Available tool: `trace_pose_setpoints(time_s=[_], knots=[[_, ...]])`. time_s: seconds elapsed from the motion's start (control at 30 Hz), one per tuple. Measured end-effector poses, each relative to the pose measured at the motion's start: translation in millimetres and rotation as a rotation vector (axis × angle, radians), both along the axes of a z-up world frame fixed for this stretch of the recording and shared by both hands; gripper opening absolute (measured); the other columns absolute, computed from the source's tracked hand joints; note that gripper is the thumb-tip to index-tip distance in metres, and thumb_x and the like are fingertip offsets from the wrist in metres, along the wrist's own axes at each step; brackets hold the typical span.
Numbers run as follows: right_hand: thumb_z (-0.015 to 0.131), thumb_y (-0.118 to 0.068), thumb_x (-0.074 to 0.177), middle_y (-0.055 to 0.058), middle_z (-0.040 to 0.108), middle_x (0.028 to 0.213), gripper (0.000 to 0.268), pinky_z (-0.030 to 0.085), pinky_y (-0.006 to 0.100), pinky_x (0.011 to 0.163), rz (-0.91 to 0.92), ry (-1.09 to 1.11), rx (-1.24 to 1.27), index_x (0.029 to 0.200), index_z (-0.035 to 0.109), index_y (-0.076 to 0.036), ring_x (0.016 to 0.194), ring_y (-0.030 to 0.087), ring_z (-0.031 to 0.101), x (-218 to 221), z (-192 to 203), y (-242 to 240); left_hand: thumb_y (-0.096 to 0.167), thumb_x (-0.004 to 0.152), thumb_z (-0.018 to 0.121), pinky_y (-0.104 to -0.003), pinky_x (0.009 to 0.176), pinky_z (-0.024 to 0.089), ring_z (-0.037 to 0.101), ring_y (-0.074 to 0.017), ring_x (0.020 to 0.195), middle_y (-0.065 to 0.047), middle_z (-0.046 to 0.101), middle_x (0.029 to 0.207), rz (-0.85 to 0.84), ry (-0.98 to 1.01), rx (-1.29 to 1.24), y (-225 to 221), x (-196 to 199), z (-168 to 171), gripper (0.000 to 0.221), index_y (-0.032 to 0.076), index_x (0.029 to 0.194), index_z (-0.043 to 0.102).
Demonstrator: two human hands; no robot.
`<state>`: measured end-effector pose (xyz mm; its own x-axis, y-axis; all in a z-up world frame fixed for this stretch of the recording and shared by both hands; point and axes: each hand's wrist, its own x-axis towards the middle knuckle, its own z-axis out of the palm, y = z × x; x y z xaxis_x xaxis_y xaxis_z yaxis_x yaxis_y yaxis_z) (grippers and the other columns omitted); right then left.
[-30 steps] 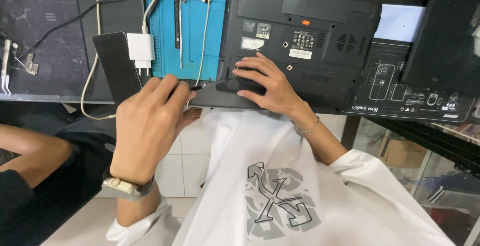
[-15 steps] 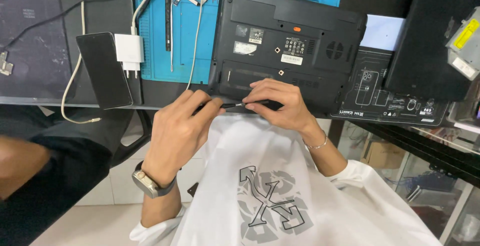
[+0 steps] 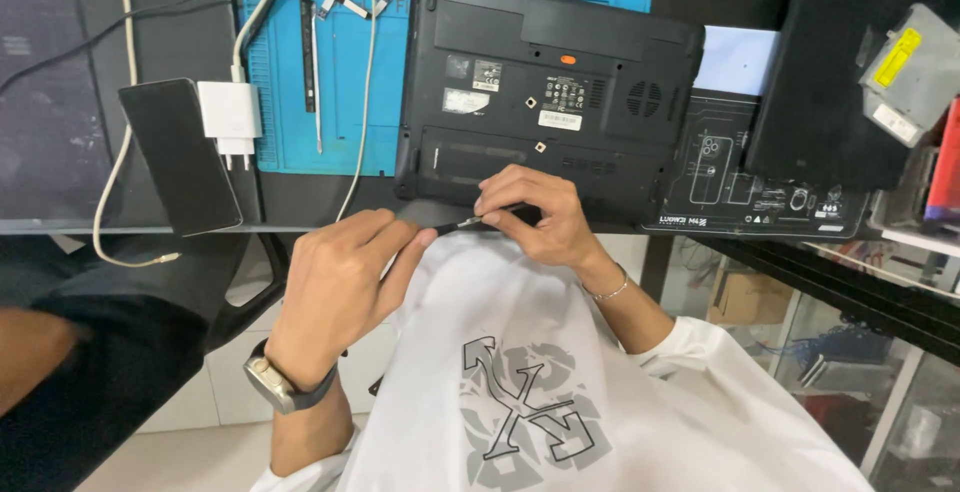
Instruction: The person uses a screwdriver to unscrew screws from the bottom cover of a laptop placed upside down on a repair bench, repositioning the laptop and working on different screws around the cover. They steady the laptop with one hand while driving screws with the other.
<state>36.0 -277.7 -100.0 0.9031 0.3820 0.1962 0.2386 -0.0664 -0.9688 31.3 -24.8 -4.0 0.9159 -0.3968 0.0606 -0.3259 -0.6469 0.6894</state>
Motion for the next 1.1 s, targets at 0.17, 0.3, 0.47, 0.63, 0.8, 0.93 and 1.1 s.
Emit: trace_pose_setpoints(time_s=[0.17,0.3,0.47,0.63,0.8,0.93,1.1], knots=[[0.072,0.006,0.093,0.011,0.074,0.099,0.007,0.058,0.035,0.092,-0.164,0.041,-0.046,0.098,0.069,0.001,0.097,0.022,0.072,7.5,-9.2,-20.6,0.015,0.093,0.076,-0.041,0.054,0.044,0.059,-0.0275,0.063,-0.008,0.057,0.072,0.006,-0.007,0.064,-3.3,4.4,-6.4,0.017,0.003,0.084,0.069],[0.068,0.010,0.098,0.012,0.067,0.103,0.008,0.059,0.033,0.096,-0.299,0.145,0.084,0.101,0.065,0.003,0.100,0.020,0.070,17.2,-19.9,-42.0,0.013,0.095,0.075,-0.039,0.060,0.045,0.059,-0.0279,0.071,-0.009,0.057,0.079,0.067,-0.132,0.110,-0.4,9.9,-4.6,0.012,0.002,0.095,0.070],[0.069,0.011,0.097,0.011,0.065,0.104,0.010,0.060,0.033,0.096,-0.328,0.135,0.128,0.102,0.065,0.003,0.100,0.020,0.070,18.4,-25.7,-55.8,0.010,0.095,0.076,-0.039,0.059,0.044,0.057,-0.0258,0.068,-0.008,0.055,0.077,0.092,-0.119,0.057,-1.1,13.9,1.3,0.010,0.002,0.098,0.071],[0.070,0.011,0.096,0.012,0.066,0.103,0.010,0.061,0.035,0.095,-0.312,0.137,0.129,0.102,0.066,0.004,0.099,0.021,0.071,16.4,-26.7,-54.7,0.010,0.095,0.076,-0.039,0.059,0.043,0.057,-0.0260,0.070,-0.008,0.055,0.080,0.054,-0.146,0.044,-8.5,19.8,1.9,0.010,0.003,0.099,0.070],[0.071,0.011,0.095,0.012,0.067,0.103,0.010,0.062,0.035,0.094,-0.316,0.136,0.145,0.101,0.067,0.005,0.099,0.021,0.072,16.9,-26.3,-55.1,0.009,0.095,0.076,-0.039,0.058,0.043,0.057,-0.0256,0.069,-0.008,0.054,0.078,0.044,-0.145,0.032,-12.1,22.2,-0.2,0.010,0.002,0.098,0.070],[0.072,0.012,0.094,0.012,0.066,0.102,0.011,0.062,0.035,0.095,-0.315,0.142,0.137,0.101,0.067,0.005,0.099,0.022,0.071,17.2,-30.3,-58.2,0.009,0.094,0.076,-0.039,0.058,0.044,0.057,-0.0256,0.069,-0.008,0.055,0.079,0.044,-0.135,0.035,-13.6,21.5,-3.4,0.011,0.001,0.098,0.070],[0.073,0.013,0.093,0.014,0.067,0.102,0.012,0.061,0.033,0.094,-0.300,0.156,0.130,0.101,0.068,0.005,0.099,0.022,0.071,21.6,-33.4,-59.9,0.010,0.093,0.078,-0.040,0.058,0.043,0.057,-0.0272,0.066,-0.009,0.054,0.078,0.059,-0.110,0.011,-16.4,24.6,-4.1,0.013,0.001,0.099,0.070]])
